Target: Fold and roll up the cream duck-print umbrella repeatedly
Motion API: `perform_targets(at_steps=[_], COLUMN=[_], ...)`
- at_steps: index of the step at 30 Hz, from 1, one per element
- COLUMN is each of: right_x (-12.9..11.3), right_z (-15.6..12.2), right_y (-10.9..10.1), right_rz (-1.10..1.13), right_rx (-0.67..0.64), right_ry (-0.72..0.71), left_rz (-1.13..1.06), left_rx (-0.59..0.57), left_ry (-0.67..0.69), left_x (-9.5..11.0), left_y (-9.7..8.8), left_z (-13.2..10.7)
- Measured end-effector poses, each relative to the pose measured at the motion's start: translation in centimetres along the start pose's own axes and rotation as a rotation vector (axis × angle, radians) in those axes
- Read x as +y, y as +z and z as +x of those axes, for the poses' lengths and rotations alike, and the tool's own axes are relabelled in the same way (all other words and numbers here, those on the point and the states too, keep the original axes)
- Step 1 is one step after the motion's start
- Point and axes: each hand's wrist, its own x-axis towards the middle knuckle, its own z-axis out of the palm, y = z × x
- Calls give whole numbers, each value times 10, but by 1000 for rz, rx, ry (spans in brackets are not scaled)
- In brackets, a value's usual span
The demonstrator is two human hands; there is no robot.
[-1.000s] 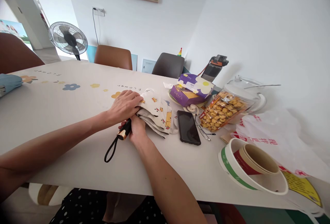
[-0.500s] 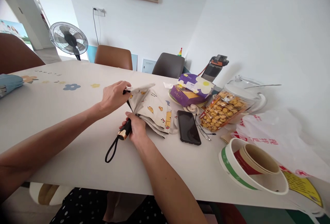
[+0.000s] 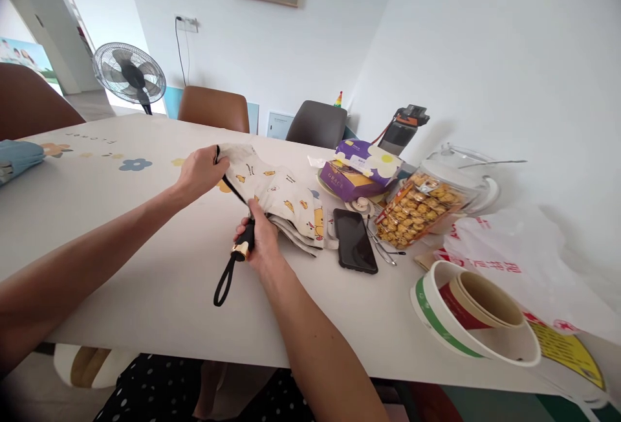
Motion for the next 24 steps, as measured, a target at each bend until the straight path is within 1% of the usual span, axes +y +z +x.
perform_targets(at_steps=[4, 7, 9, 12, 15, 18, 21, 24], right_x=[-5, -10, -12, -12, -11, -10, -7, -3], right_z=[3, 5, 7, 8, 9, 9, 10, 8], right_y=[-3, -5, -7, -8, -9, -9, -9, -5], right_rz=[95, 185, 189, 188, 205, 178, 149, 55], right_rx=[-79, -118, -129, -131, -113, -115, -103, -72], right_ry=[-34, -74, -93, -111, -107, -103, -86, 0], left_rz=[-93, -166, -176, -148, -141, -194, -267, -365], left_rx=[-35, -101, -127, -99, -23, 25, 9, -72], left_ry=[-50, -89, -116, -118, -40, 117, 272, 354], left_x=[-7, -15, -23, -30, -27, -14, 2, 14], left_y=[3, 11, 17, 24, 26, 26, 27, 33], left_z=[5, 10, 12, 13, 10, 0, -12, -23])
